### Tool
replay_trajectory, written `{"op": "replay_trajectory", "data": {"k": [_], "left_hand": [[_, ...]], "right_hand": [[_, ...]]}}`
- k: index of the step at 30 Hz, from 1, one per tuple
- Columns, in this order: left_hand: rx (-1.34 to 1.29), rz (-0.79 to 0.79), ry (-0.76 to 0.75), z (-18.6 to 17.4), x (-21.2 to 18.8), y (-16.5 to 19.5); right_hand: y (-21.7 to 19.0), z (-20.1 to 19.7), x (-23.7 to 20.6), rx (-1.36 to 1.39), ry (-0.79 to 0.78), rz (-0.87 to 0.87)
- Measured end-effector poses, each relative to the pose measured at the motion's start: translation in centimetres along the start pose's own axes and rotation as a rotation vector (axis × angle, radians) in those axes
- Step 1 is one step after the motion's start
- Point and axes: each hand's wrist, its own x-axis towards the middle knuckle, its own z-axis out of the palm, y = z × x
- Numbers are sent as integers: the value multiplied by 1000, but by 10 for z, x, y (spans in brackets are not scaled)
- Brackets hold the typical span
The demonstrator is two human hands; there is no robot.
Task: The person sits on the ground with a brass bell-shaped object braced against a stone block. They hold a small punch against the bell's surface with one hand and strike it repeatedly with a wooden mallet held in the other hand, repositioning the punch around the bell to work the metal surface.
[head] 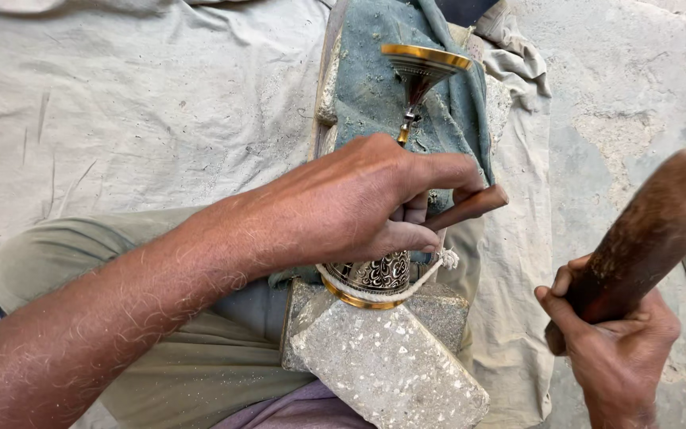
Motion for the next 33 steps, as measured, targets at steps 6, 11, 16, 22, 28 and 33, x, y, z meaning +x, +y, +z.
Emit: {"op": "replay_trajectory", "data": {"k": [6,11,16,22,28,33], "left_hand": [[31,-17,-7,7,10,3],[49,99,-1,5,10,1],[7,91,7,6,10,-2],[-3,106,15,7,7,2],[-33,-170,-60,8,-9,11],[9,66,65,11,-17,4]], "right_hand": [[0,-8,13,246,-40,-116],[4,-20,29,-326,-96,-242],[14,-29,33,-716,-126,-300],[24,-30,28,-212,-91,-353],[21,-21,22,31,-79,-117],[-3,-18,26,-311,-88,-520]]}}
